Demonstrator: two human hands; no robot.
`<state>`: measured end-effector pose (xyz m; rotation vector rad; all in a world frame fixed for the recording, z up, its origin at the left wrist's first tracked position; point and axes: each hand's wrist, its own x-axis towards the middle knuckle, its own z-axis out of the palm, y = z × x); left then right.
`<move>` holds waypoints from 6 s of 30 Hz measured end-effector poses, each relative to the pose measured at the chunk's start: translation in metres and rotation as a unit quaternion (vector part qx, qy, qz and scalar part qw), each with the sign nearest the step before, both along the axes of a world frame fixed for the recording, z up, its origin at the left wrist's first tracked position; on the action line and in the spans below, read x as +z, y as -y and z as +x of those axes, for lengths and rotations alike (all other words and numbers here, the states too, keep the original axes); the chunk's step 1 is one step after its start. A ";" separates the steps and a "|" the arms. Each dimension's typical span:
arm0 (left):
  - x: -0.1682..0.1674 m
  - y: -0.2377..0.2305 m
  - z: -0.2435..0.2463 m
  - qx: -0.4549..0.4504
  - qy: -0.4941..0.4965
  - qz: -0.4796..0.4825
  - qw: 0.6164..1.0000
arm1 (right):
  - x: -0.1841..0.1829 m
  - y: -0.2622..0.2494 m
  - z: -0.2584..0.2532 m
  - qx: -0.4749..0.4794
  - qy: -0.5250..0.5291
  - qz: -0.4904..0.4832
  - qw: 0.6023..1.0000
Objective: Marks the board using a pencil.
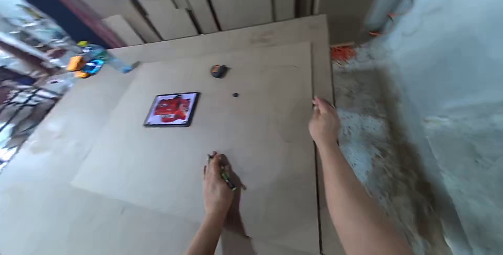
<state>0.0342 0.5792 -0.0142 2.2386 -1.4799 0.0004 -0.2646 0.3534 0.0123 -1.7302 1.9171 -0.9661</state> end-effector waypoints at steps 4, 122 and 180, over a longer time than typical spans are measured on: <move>-0.001 0.003 0.003 0.009 0.013 0.019 1.000 | 0.001 0.050 0.007 -0.046 0.033 -0.009 0.998; 0.024 0.352 -0.140 -0.323 -0.366 -0.042 0.872 | -0.001 0.098 0.003 -0.105 0.205 0.009 0.973; 0.057 0.216 -0.032 -0.316 -0.559 -0.040 0.765 | -0.004 0.100 0.003 -0.103 0.211 -0.006 0.972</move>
